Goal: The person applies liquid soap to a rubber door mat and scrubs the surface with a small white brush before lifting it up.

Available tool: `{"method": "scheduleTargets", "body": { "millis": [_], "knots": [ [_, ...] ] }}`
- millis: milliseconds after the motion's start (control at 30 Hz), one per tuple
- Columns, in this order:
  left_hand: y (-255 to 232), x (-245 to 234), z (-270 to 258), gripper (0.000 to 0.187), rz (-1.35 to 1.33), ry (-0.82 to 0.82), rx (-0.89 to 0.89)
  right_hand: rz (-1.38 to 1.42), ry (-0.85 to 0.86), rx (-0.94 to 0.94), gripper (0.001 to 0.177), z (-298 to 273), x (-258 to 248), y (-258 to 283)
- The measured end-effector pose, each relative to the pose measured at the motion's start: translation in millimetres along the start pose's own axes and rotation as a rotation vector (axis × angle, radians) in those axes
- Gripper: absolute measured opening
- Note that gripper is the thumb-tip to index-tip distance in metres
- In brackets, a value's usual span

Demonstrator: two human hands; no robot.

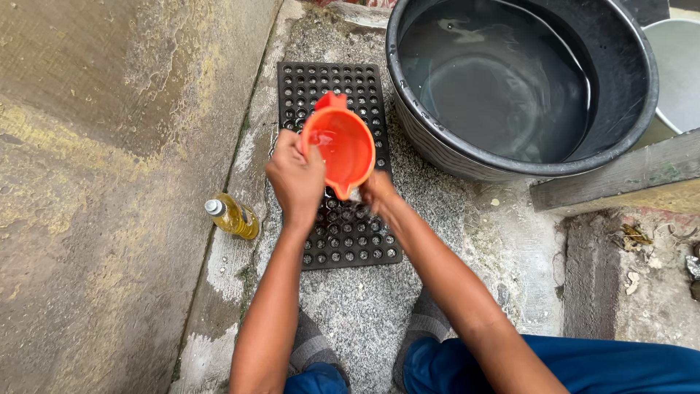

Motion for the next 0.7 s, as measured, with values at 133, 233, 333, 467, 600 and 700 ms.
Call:
{"method": "scheduleTargets", "body": {
  "millis": [133, 233, 333, 467, 600, 700],
  "knots": [
    [35, 5, 4, 0.022, -0.257, -0.101, -0.168, -0.045, -0.006, -0.153, 0.013, -9, -4, 73],
    [41, 4, 2, 0.025, -0.244, -0.114, -0.141, 0.103, 0.148, -0.246, 0.017, -37, 2, 112],
    [34, 2, 2, 0.024, -0.159, -0.104, -0.047, 0.069, 0.209, -0.35, 0.023, -68, 2, 129],
    [10, 4, -6, 0.021, -0.06, -0.02, 0.1, 0.128, 0.263, -0.301, 0.031, -91, 8, 101],
    [-24, 10, -15, 0.018, 0.174, -0.041, 0.413, 0.421, 0.398, -0.186, 0.031, -90, 30, 57],
    [-27, 11, -15, 0.016, 0.209, -0.053, 0.432, 0.521, 0.378, -0.132, 0.03, -70, 33, 40]
  ]
}}
Point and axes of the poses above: each hand's wrist, its own z-axis towards the middle knuckle, its own x-axis out of the palm, y = z × x, the point moved 4 cm from there along z, towards the middle knuckle, and after that the axes turned 11 degrees about x, right-handed, at the moved point
